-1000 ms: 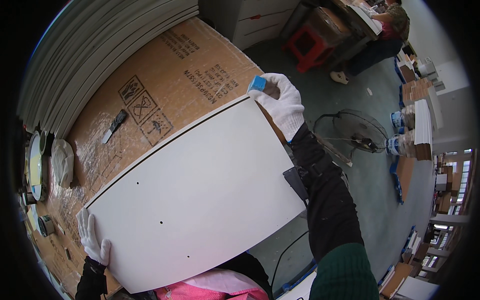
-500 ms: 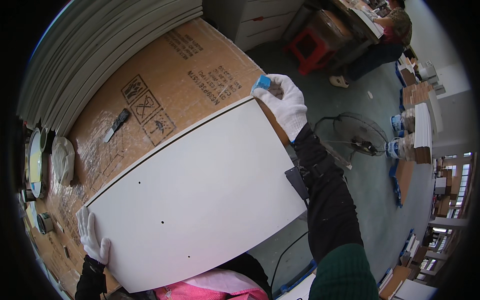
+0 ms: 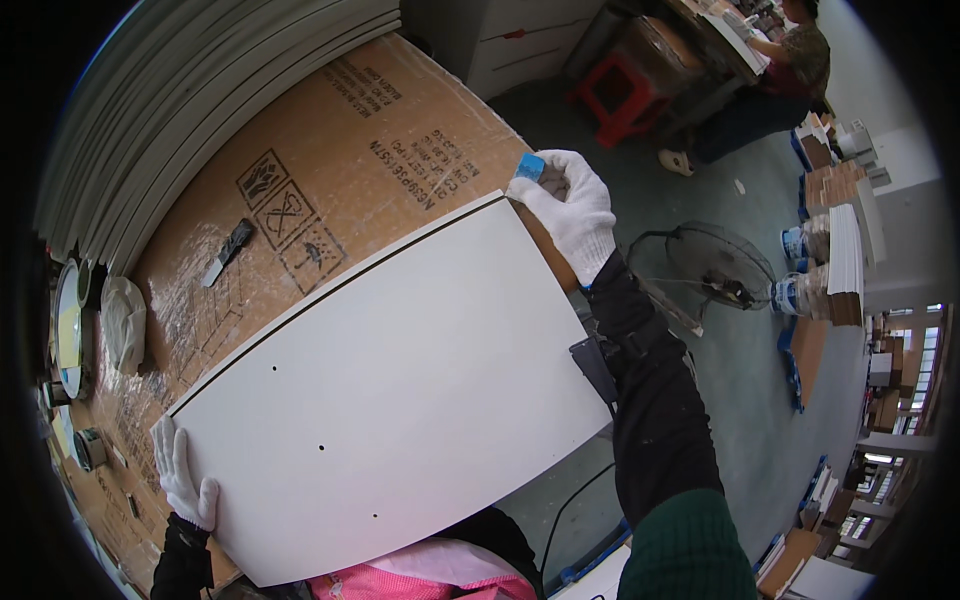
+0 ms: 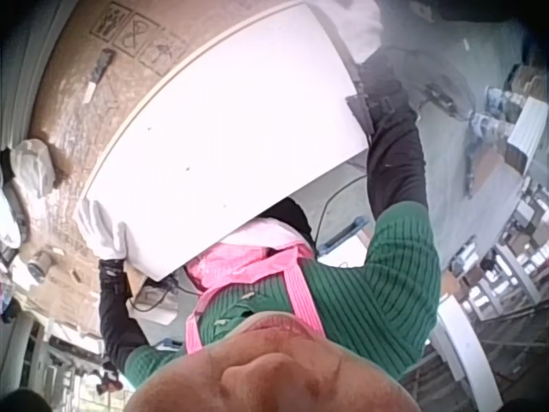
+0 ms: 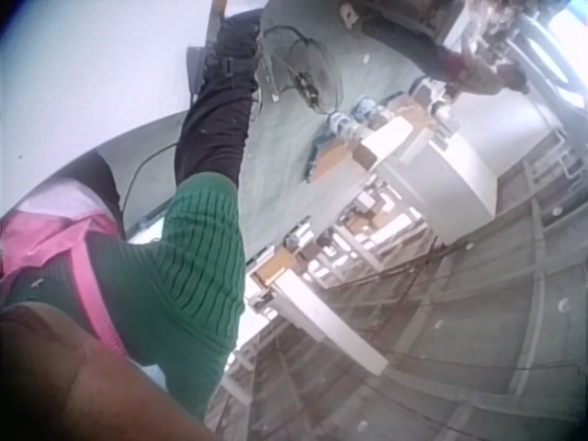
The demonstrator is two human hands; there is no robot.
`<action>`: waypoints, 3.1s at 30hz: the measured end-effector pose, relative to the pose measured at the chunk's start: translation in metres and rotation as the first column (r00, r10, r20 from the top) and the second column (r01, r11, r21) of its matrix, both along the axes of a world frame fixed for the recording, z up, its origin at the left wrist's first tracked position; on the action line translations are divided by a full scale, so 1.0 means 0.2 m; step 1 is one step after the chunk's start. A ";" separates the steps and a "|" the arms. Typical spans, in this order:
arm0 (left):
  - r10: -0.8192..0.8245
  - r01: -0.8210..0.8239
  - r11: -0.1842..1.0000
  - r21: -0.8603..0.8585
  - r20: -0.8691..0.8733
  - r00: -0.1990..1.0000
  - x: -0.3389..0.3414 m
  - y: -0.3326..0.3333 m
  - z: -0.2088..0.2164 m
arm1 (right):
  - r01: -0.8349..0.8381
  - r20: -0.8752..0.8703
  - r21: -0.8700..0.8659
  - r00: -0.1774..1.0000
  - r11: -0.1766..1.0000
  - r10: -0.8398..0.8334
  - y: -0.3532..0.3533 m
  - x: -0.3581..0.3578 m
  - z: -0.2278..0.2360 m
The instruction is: The recorder uses a blue cleaning sponge or block to wipe down and clean white boards on a workbench in a furniture factory setting.
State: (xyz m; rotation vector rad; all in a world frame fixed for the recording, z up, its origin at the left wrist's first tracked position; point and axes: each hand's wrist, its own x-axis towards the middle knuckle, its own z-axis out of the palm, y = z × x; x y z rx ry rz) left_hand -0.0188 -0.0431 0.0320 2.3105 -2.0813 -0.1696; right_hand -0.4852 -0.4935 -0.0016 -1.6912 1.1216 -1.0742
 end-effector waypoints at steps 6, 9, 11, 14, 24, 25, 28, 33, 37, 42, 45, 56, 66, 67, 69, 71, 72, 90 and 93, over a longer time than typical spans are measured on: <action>-0.002 0.002 1.000 0.001 -0.003 1.000 -0.01 0.00 0.00 | -0.001 -0.081 -0.014 0.997 1.000 -0.001 0.00 -0.01 0.01; 0.001 -0.001 1.000 -0.012 -0.009 1.000 -0.01 0.00 0.00 | -0.098 -0.015 0.013 0.995 0.995 0.098 0.00 -0.06 0.05; -0.002 0.002 1.000 -0.011 -0.002 1.000 -0.01 0.00 0.01 | -0.110 0.115 0.160 0.989 0.981 0.092 0.00 -0.04 0.11; -0.007 0.007 1.000 -0.020 -0.010 1.000 0.00 -0.01 0.01 | -0.123 -0.239 0.075 0.961 0.990 0.137 -0.07 0.01 0.22; -0.012 0.011 0.999 -0.051 -0.035 0.999 0.00 -0.01 0.01 | -0.358 -0.855 -0.121 0.511 0.926 0.086 -0.15 0.04 0.37; -0.010 0.008 0.999 -0.053 -0.036 0.999 0.00 -0.01 0.01 | -0.360 -0.856 -0.122 0.509 0.925 0.086 -0.15 0.05 0.37; -0.022 0.020 0.999 -0.051 -0.042 0.999 0.00 -0.01 0.01 | -0.340 -0.809 -0.130 0.580 0.931 0.099 -0.14 0.07 0.38; -0.015 0.012 0.998 -0.060 -0.047 0.999 0.00 -0.01 0.01 | -0.440 -0.880 0.113 0.371 0.891 0.295 -0.19 0.14 0.41; -0.021 0.018 0.998 -0.067 -0.043 0.999 0.00 -0.01 0.01 | -0.110 -0.834 0.369 0.400 0.923 0.381 -0.25 0.12 0.49; -0.014 0.012 0.999 -0.052 -0.033 0.999 0.00 -0.01 0.01 | -0.169 -0.722 0.345 0.580 0.923 0.376 -0.18 0.17 0.40; -0.018 0.016 0.997 -0.073 -0.036 0.999 0.00 0.00 0.02 | -0.092 -0.727 0.403 0.572 0.910 0.380 -0.15 0.13 0.42; -0.024 0.023 0.997 -0.068 -0.019 1.000 0.00 -0.01 0.02 | -0.091 -0.754 0.389 0.541 0.917 0.374 -0.04 0.02 0.44; -0.022 0.022 0.998 -0.055 -0.003 1.000 -0.01 0.01 0.01 | -0.318 -0.886 -0.059 0.453 0.946 0.097 0.00 0.10 0.41; -0.024 0.024 0.998 -0.057 -0.005 1.000 -0.01 0.01 0.01 | -0.355 -0.900 -0.039 0.418 0.934 0.121 0.01 0.06 0.43; -0.022 0.021 0.998 -0.061 -0.020 1.000 -0.01 0.01 0.00 | -0.388 -0.915 -0.019 0.379 0.921 0.140 0.06 -0.06 0.46; -0.037 0.036 0.997 -0.066 -0.017 0.999 -0.01 -0.01 -0.01 | -0.481 -0.978 -0.091 0.210 0.872 0.013 0.15 -0.24 0.50; -0.047 0.046 0.996 -0.070 -0.010 0.999 -0.01 -0.01 -0.02 | -0.410 -0.958 -0.070 0.281 0.909 0.053 0.21 -0.30 0.53; -0.137 0.145 0.989 -0.022 0.226 0.964 -0.02 0.02 -0.03 | 0.019 -0.752 0.011 0.659 1.000 -0.004 0.85 -0.65 0.43; -0.125 0.129 0.992 -0.008 0.209 0.970 -0.03 0.02 0.00 | -0.088 -0.769 -0.079 0.639 0.993 -0.005 0.72 -0.54 0.43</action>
